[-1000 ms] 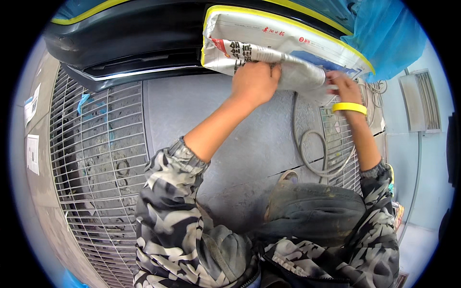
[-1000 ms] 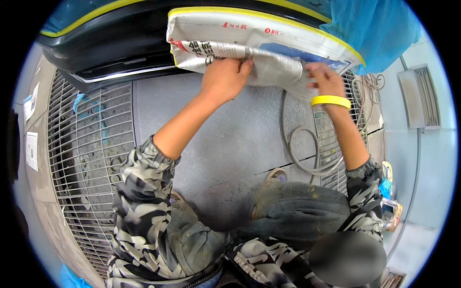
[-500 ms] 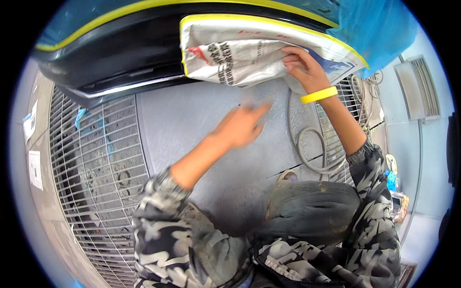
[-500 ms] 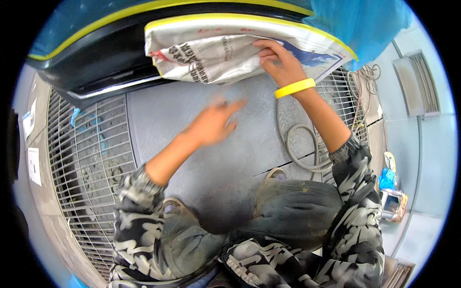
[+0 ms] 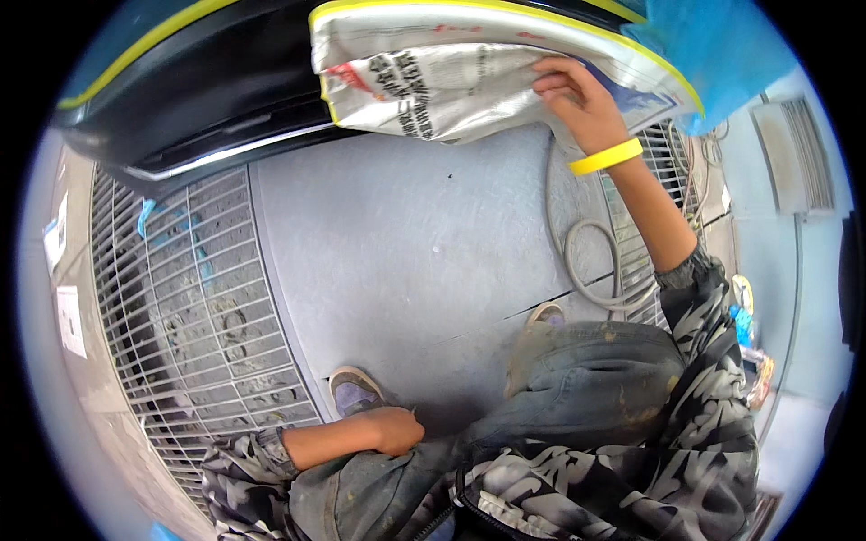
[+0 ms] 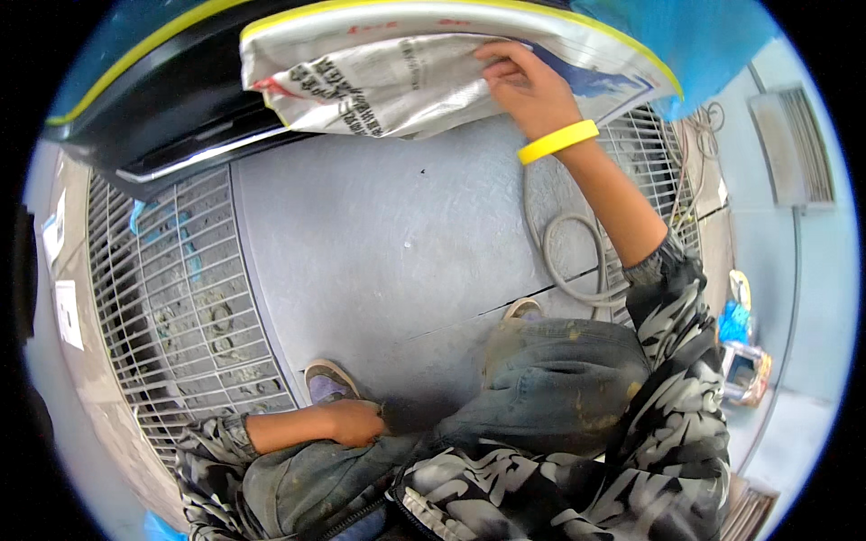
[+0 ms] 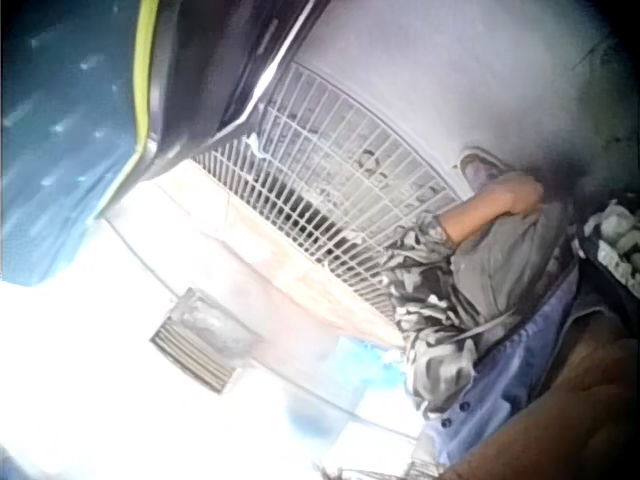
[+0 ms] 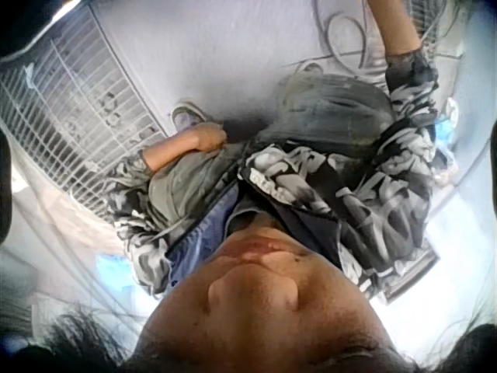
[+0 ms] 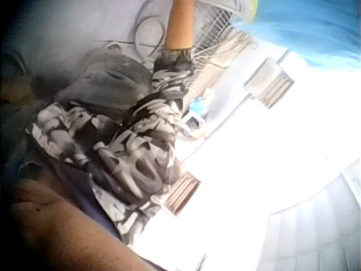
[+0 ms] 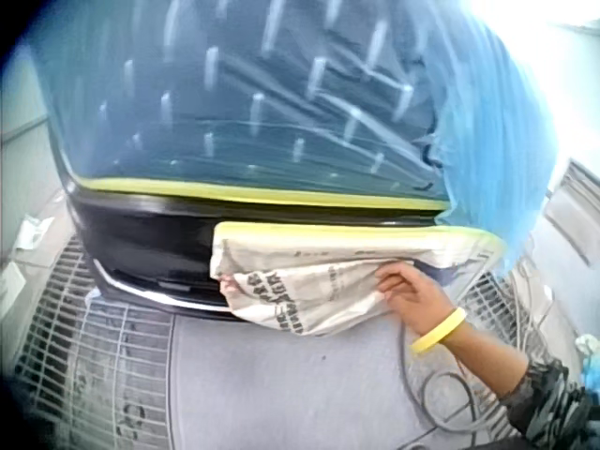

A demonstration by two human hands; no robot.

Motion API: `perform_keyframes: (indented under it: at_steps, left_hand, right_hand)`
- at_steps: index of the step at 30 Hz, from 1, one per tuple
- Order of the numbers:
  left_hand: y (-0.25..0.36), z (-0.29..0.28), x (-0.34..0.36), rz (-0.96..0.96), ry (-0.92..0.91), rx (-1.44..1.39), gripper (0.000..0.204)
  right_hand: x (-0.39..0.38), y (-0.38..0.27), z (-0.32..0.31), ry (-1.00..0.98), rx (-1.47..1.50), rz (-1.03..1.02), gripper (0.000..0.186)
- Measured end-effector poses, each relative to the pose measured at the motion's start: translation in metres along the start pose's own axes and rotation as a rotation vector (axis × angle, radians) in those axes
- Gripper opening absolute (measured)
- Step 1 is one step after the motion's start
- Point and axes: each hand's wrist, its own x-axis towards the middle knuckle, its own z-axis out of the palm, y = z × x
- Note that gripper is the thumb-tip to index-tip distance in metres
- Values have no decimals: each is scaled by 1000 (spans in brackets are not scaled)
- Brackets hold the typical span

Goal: The person applies newspaper and yellow tape to mask the edge of a car bumper. They then use a sanding tool to smooth the surface of the bumper along the masked line. Finally, they remove the newspaper and tape to reveal the finished edge.

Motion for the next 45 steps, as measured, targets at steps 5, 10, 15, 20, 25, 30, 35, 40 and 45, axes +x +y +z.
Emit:
perform_keyframes:
  at_steps: [5, 10, 15, 20, 25, 30, 35, 40, 45]
  left_hand:
    - [7, -19, -3, 76, 157, -39, 21]
    - [-11, -72, 17, 287, 161, -355, 30]
    - [-59, -169, 11, 170, 1471, -631, 36]
    - [-74, -262, -3, 361, 1740, -985, 47]
    - [-85, -296, 28, 581, 1892, -1068, 50]
    - [-72, -310, 30, 646, 1932, -1042, 39]
    - [-74, -330, 36, 1125, 1725, -1400, 39]
    - [-72, -319, 24, 1167, 1391, -1754, 32]
    - [-65, -327, 38, 1228, 1251, -1866, 29]
  right_hand:
    - [0, -8, -4, -35, 43, 62, 36]
    - [-6, -17, -14, -13, 47, 214, 42]
    - [-2, -25, 1, -1, 54, 223, 38]
    - [-2, -23, -3, -1, 31, 322, 32]
    - [2, -38, 9, 22, 63, 366, 28]
    - [1, -39, 9, 29, 23, 338, 26]
    - [1, -38, 16, 48, -247, 271, 36]
    - [-4, -42, 36, 45, -488, 156, 49]
    - [-13, -48, 50, -65, -754, -45, 63]
